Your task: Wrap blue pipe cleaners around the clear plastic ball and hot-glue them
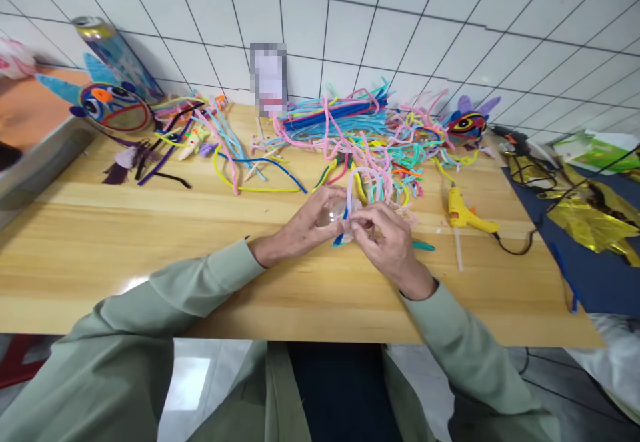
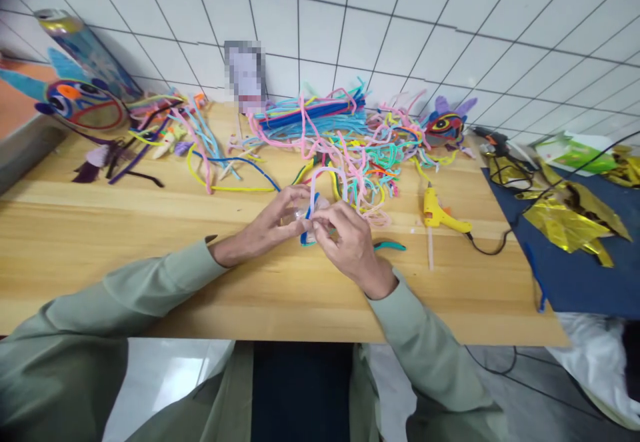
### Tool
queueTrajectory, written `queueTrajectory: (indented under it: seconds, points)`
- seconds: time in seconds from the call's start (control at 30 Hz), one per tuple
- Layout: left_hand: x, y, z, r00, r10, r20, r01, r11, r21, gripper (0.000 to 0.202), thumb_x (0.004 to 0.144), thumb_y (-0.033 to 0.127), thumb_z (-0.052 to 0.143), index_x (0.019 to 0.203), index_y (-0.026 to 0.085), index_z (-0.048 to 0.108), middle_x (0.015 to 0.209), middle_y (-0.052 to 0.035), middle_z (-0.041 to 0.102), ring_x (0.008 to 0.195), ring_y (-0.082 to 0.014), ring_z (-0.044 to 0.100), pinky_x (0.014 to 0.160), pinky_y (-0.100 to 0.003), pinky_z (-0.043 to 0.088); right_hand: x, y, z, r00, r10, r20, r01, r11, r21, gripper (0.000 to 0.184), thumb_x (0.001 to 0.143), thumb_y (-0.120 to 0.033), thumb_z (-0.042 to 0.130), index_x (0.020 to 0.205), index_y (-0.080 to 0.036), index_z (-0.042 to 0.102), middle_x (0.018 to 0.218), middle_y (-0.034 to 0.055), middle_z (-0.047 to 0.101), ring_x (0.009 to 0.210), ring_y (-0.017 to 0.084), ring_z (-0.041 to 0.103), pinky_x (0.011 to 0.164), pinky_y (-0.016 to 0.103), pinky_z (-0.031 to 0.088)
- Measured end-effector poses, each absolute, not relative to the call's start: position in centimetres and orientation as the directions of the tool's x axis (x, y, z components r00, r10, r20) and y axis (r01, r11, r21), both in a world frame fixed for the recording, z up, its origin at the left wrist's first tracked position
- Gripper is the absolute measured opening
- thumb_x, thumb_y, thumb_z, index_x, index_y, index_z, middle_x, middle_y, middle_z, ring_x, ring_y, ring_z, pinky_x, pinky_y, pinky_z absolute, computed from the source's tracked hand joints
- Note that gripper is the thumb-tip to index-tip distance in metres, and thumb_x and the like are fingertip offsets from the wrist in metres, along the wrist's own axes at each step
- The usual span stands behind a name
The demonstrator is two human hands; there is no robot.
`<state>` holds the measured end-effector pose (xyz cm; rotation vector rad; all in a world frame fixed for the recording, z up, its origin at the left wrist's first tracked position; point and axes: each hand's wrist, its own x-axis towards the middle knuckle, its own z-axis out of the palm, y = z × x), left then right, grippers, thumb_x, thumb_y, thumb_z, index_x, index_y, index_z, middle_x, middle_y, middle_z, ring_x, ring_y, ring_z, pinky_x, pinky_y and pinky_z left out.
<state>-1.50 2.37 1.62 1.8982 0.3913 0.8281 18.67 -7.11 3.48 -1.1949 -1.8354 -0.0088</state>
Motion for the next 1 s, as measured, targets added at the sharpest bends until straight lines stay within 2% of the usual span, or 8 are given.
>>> queueTrajectory:
  seconds: [0.23,0.4,0.57,0.7,0.83,1.0]
  points:
    - [-1.5,2.4,2.1,0.737,0.593,0.325,-0.088,-0.392,0.916,0.038,0.103,0.038,0.075,0.135,0.027,0.059,0.139,-0.0100,0.062,0.134,-0.0268,0.062,0.118,-0.048,0.055,19.9,-7.1,4.3,-0.105,0.738,0.667,0.716,0.521,-0.464,0.018,0.104,-0.015,0.065,0.107,-0.028,0.078,0.089,0.0020,0.074,0.082,0.021,0.071,0.076,0.039,0.059]
    - [-1.4,2.0,2.3,0.739,0.582,0.340,-0.090,-0.415,0.905,0.037,0.101,0.033,0.075,0.133,0.028,0.057,0.137,-0.0097,0.060,0.129,-0.0262,0.062,0.111,-0.045,0.059,20.4,-7.0,4.4,-0.102,0.732,0.674,0.738,0.510,-0.442,0.028,0.106,-0.018,0.065,0.123,-0.033,0.082,0.109,0.0071,0.075,0.107,0.027,0.074,0.091,0.048,0.062]
    - [-1.3,1.9,2.3,0.730,0.567,0.383,-0.087,-0.478,0.874,0.040,0.099,0.031,0.074,0.135,0.027,0.056,0.137,-0.0088,0.062,0.129,-0.0265,0.063,0.115,-0.047,0.056,20.3,-6.6,4.3,-0.173,0.780,0.602,0.731,0.511,-0.452,0.040,0.110,-0.018,0.059,0.137,-0.038,0.080,0.114,0.0066,0.074,0.108,0.026,0.072,0.093,0.046,0.062]
    - [-1.4,1.8,2.4,0.734,0.528,0.427,-0.074,-0.562,0.824,0.041,0.100,0.027,0.071,0.136,0.026,0.054,0.139,-0.0105,0.061,0.133,-0.0280,0.061,0.120,-0.049,0.052,20.5,-6.3,4.1,-0.148,0.774,0.615,0.746,0.496,-0.445,0.032,0.110,-0.021,0.062,0.132,-0.034,0.080,0.115,0.0077,0.074,0.112,0.026,0.072,0.099,0.047,0.062]
    - [-1.5,1.6,2.5,0.735,0.525,0.428,-0.065,-0.575,0.816,0.045,0.100,0.027,0.071,0.140,0.025,0.051,0.143,-0.0126,0.060,0.137,-0.0295,0.060,0.122,-0.050,0.051,20.8,-6.2,3.9,-0.105,0.802,0.588,0.742,0.457,-0.491,0.021,0.108,-0.024,0.065,0.121,-0.032,0.081,0.119,0.0081,0.076,0.118,0.028,0.073,0.104,0.050,0.062]
    - [-1.4,1.6,2.2,0.722,0.545,0.426,-0.065,-0.559,0.826,0.044,0.100,0.031,0.073,0.139,0.025,0.054,0.141,-0.0113,0.062,0.135,-0.0285,0.061,0.120,-0.047,0.052,21.2,-6.3,4.3,-0.128,0.812,0.570,0.713,0.475,-0.516,0.014,0.103,-0.027,0.071,0.115,-0.029,0.077,0.114,0.0075,0.076,0.111,0.028,0.074,0.098,0.048,0.062]
